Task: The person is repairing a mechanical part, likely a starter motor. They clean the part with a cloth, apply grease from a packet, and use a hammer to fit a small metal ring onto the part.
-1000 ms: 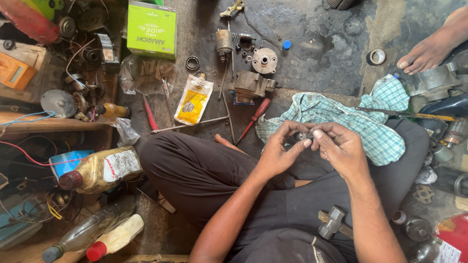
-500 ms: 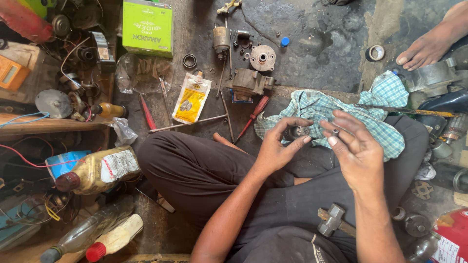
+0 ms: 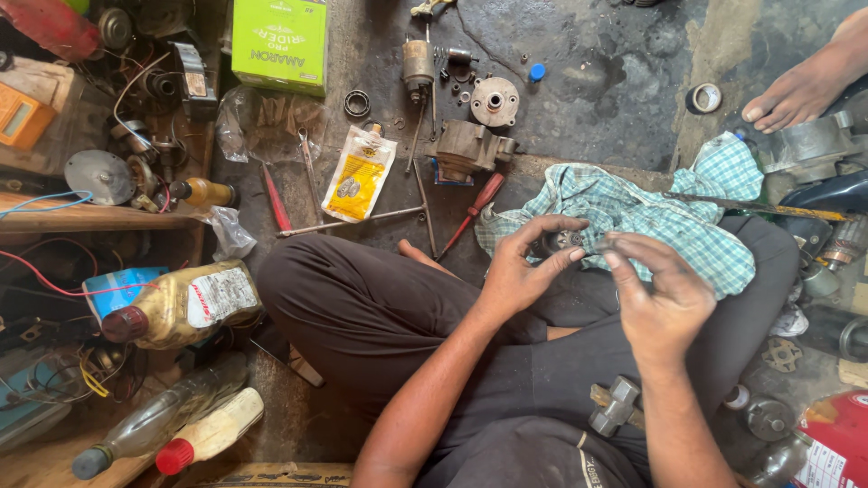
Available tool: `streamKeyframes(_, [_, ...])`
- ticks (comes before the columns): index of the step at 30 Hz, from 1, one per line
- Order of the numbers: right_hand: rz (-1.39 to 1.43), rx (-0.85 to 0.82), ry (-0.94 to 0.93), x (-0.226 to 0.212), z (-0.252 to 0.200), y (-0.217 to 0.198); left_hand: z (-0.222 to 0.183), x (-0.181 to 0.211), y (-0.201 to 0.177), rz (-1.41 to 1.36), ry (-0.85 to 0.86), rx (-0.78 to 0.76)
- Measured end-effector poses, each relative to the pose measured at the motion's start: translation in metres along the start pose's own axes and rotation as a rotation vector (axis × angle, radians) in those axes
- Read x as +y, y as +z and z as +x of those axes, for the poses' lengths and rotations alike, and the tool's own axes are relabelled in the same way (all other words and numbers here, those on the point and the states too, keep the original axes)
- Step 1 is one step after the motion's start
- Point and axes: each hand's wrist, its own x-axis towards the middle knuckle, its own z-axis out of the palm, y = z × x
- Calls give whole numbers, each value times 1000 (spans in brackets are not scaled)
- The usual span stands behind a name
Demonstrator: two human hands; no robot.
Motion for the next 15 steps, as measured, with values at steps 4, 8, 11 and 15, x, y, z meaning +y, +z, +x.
streamKeyframes(4, [-180, -10, -81, -14, 5, 9, -1, -1, 1, -14, -15, -10])
streamKeyframes(8, [-241, -36, -108, -19, 10, 11, -2, -2, 2, -32, -5, -18])
streamKeyframes(11, [-271, -37, -109, -20, 10, 12, -2, -3, 2, -48, 1, -19])
streamKeyframes(15, [-275, -48, -109, -18, 8, 11, -2, -6, 3, -36, -3, -14])
